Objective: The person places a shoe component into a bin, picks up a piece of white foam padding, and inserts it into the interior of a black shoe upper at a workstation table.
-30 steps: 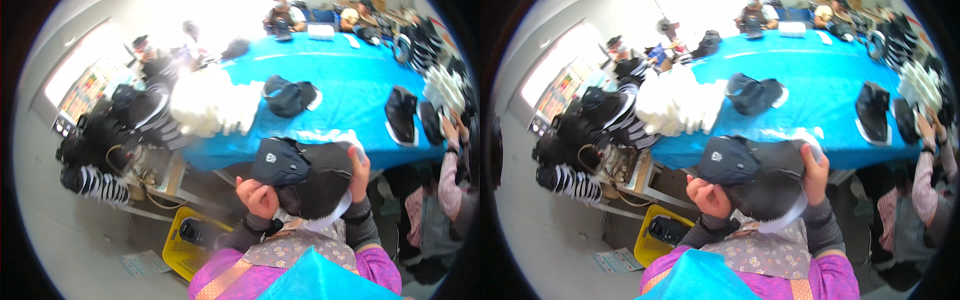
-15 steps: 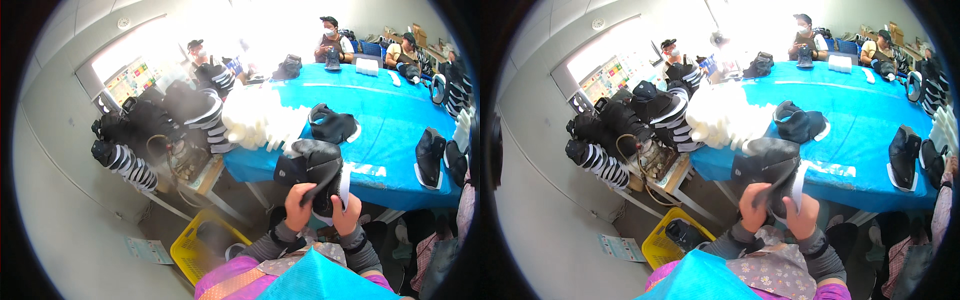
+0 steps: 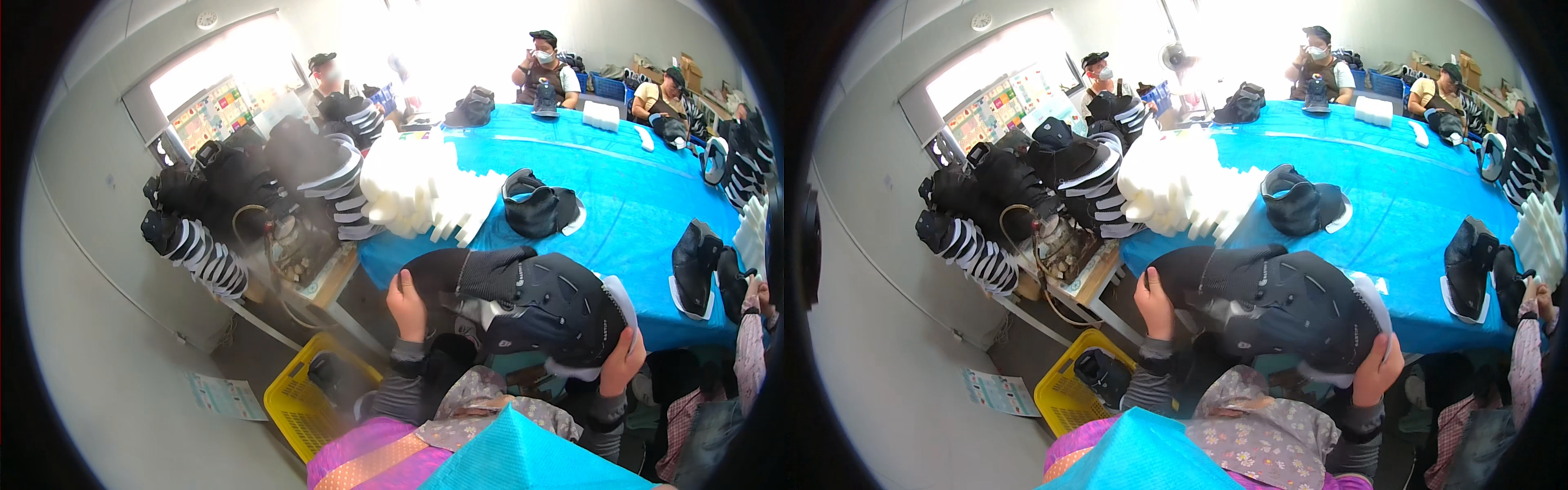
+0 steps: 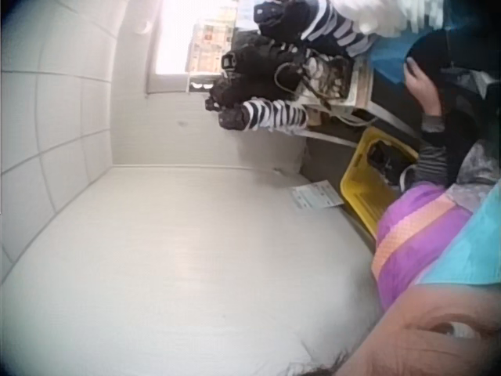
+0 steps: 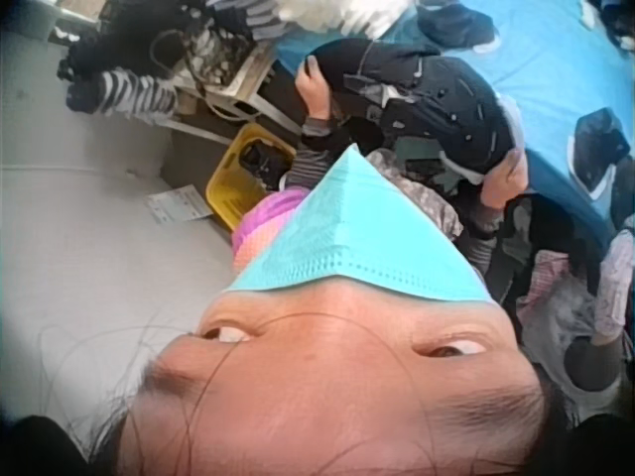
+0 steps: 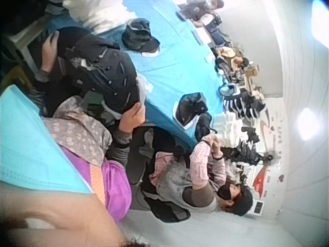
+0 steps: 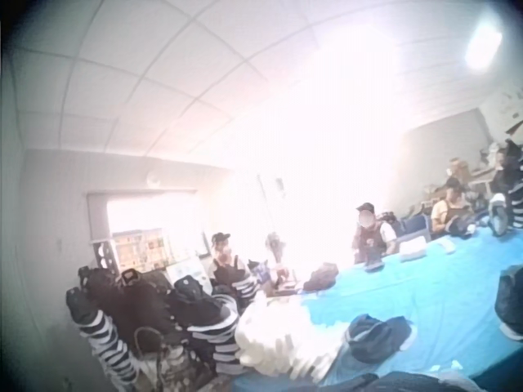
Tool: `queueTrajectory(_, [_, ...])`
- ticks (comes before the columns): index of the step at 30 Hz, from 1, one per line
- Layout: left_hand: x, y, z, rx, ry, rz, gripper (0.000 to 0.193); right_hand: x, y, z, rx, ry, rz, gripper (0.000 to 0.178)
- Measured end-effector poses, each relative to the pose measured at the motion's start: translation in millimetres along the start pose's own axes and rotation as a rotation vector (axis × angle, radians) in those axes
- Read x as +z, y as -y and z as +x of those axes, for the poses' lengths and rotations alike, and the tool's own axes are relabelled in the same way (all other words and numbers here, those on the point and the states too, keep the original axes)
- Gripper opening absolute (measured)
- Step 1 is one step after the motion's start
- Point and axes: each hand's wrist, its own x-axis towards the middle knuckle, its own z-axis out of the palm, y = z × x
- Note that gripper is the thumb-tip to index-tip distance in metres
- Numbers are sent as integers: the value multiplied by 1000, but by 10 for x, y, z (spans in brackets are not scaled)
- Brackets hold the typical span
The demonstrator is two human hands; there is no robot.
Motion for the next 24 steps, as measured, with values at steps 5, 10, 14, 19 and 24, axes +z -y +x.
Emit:
queueTrajectory(5, [-280,79,-254,184,565,-369,42,-508,-295,160,12,-154,-53,29])
queueTrajectory(10, [-160,-154,-177,-682,1439,-761,98,-769,-416,162,-253,-113,-90,49])
queueTrajectory(14, [135,-227,-387,-760,1418,-781,85,-636,-263,288,-459,57,27,45])
queueTrajectory(19, [298,-376,-617,-899,1355,-642,27,-612,-256,216,-449,48,-17,39])
queueTrajectory(24, [284,-319,-684,-569,1192,-614,19,-598,-229,155,-417,-17,-116,41])
